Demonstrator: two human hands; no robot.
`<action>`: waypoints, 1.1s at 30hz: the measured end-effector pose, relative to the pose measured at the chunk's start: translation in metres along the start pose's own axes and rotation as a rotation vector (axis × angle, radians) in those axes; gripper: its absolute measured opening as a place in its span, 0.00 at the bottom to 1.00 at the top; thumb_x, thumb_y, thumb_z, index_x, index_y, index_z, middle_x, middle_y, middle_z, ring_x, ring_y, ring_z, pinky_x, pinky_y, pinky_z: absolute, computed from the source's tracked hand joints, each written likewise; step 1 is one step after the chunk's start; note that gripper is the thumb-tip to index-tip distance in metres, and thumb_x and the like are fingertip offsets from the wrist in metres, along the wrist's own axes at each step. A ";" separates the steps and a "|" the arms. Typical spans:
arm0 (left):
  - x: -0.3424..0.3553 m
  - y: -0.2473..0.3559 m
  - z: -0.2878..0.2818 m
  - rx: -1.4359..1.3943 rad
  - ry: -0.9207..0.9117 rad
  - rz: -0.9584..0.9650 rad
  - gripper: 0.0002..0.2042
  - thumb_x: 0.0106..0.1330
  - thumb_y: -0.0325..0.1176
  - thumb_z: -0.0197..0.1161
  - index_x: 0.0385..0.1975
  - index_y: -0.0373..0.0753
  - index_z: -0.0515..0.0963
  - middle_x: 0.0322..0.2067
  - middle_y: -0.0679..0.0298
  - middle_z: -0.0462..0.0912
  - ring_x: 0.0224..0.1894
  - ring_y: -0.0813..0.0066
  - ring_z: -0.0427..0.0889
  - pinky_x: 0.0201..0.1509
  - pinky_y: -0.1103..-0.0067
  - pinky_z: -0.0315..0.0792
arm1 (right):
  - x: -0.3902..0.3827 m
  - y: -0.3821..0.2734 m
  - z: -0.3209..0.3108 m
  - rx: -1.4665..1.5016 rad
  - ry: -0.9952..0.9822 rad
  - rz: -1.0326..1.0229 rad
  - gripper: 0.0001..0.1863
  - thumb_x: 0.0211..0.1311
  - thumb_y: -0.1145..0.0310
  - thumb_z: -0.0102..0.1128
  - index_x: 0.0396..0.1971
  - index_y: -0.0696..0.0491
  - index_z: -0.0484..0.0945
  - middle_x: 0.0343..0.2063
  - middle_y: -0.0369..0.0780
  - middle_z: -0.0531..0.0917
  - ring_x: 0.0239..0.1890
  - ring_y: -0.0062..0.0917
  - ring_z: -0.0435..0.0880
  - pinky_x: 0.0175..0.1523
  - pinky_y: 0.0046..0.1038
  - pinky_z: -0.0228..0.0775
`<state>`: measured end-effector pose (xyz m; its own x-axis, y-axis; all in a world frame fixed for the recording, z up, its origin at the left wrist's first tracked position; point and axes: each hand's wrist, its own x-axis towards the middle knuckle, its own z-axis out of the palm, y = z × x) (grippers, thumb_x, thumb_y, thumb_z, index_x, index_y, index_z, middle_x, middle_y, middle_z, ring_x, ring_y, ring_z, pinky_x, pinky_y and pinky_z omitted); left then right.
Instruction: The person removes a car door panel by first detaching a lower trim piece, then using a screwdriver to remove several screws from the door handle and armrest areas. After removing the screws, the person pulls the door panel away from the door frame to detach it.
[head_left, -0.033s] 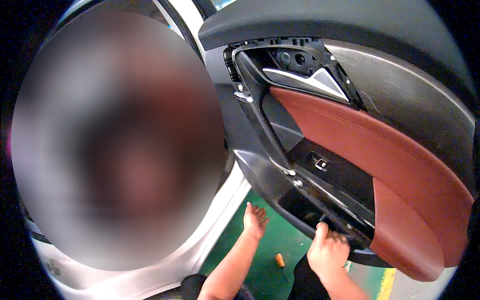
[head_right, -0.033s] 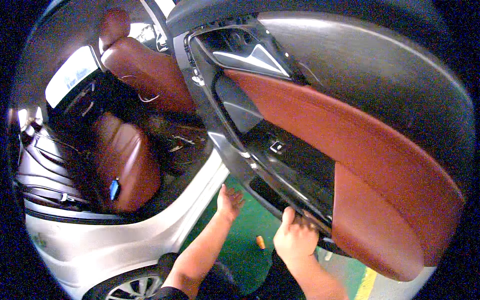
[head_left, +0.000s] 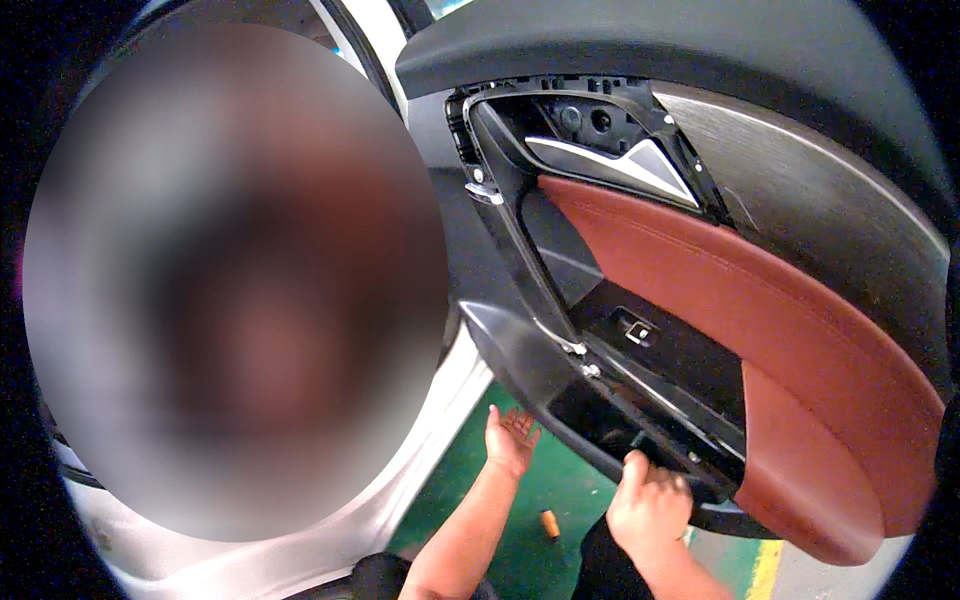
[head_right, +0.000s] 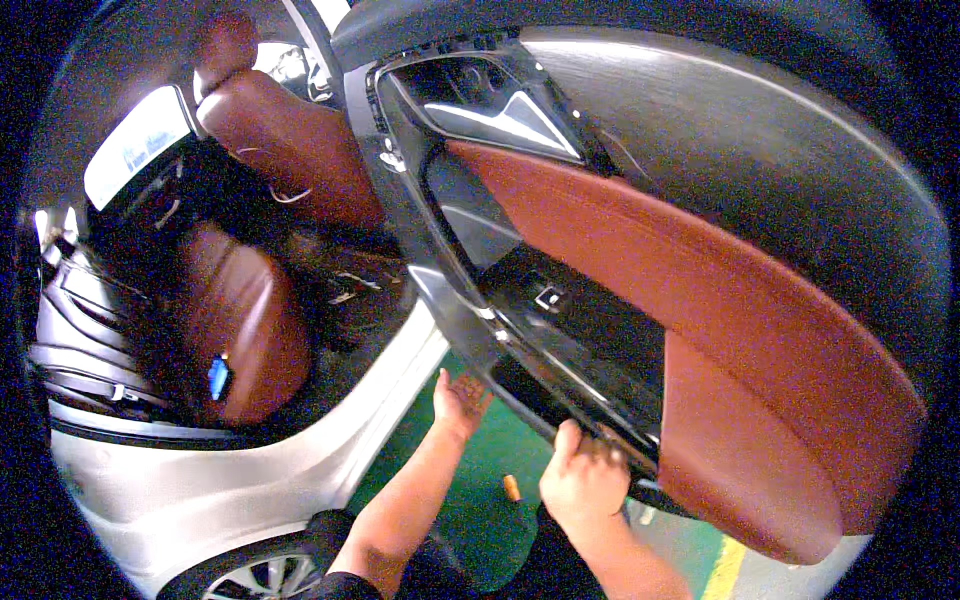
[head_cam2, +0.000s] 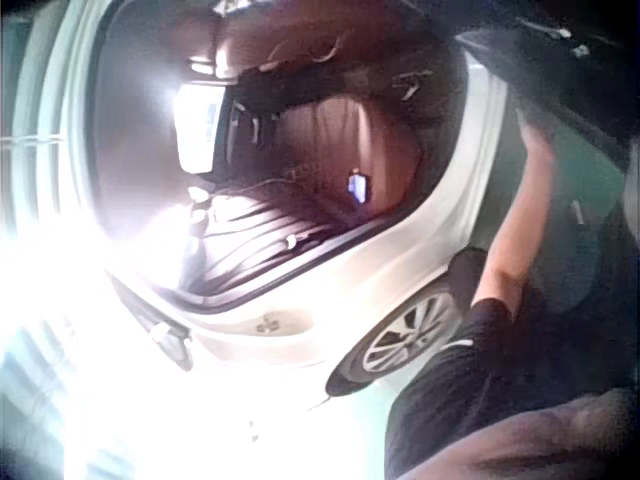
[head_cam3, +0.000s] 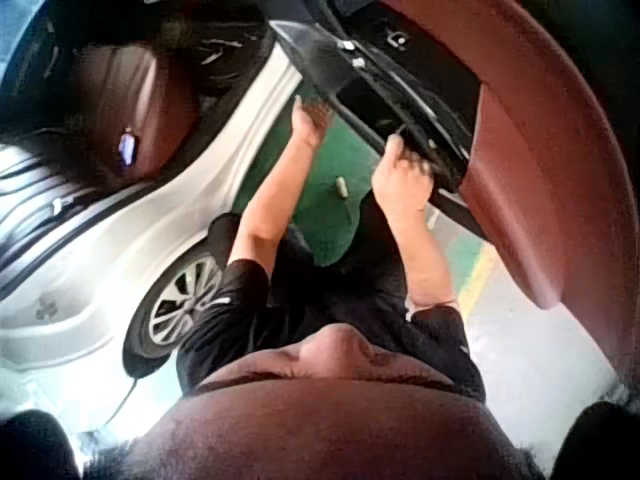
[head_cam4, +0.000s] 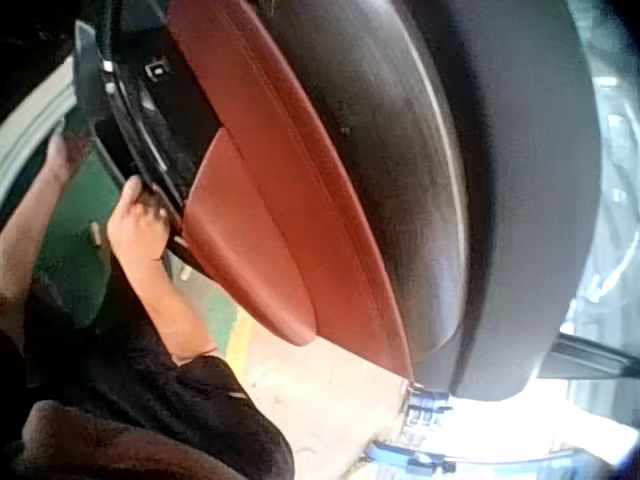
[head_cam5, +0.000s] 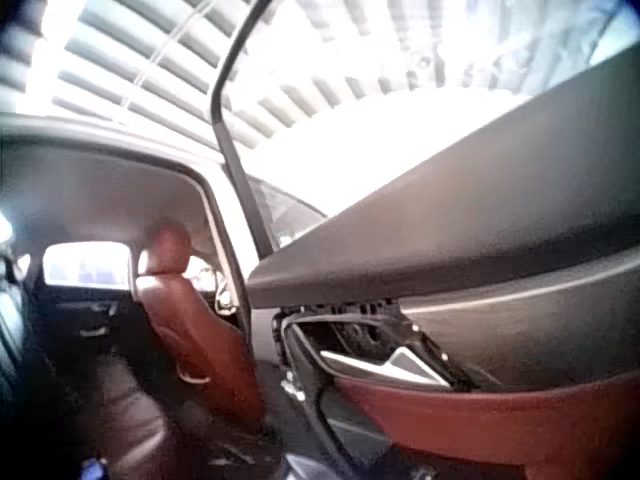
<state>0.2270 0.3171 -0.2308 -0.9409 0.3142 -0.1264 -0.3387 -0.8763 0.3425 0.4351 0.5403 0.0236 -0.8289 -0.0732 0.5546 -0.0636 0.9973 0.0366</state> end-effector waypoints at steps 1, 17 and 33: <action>0.020 -0.011 -0.025 -0.239 -0.368 -0.038 0.31 0.73 0.60 0.42 0.56 0.37 0.72 0.59 0.59 0.75 0.62 0.60 0.71 0.71 0.61 0.55 | -0.001 0.001 0.001 -0.016 0.044 -0.063 0.08 0.56 0.69 0.52 0.34 0.54 0.75 0.16 0.37 0.76 0.17 0.30 0.77 0.26 0.35 0.69; 0.078 -0.110 0.033 -0.267 0.077 0.378 0.33 0.75 0.58 0.43 0.66 0.34 0.65 0.66 0.60 0.68 0.66 0.63 0.67 0.73 0.70 0.55 | -0.033 0.019 0.047 -0.282 0.136 -0.114 0.07 0.61 0.69 0.53 0.36 0.54 0.77 0.25 0.42 0.80 0.25 0.40 0.79 0.31 0.38 0.63; 0.073 -0.169 0.041 -0.144 0.520 0.462 0.28 0.76 0.55 0.45 0.52 0.34 0.77 0.49 0.61 0.81 0.51 0.69 0.76 0.63 0.72 0.64 | -0.023 0.009 0.047 -0.294 0.182 -0.201 0.07 0.61 0.70 0.52 0.35 0.56 0.76 0.26 0.43 0.80 0.25 0.42 0.77 0.32 0.42 0.62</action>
<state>0.2149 0.5028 -0.2596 -0.8528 -0.2844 -0.4380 0.1319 -0.9288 0.3463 0.4277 0.5504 -0.0277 -0.7022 -0.2910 0.6498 -0.0303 0.9241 0.3810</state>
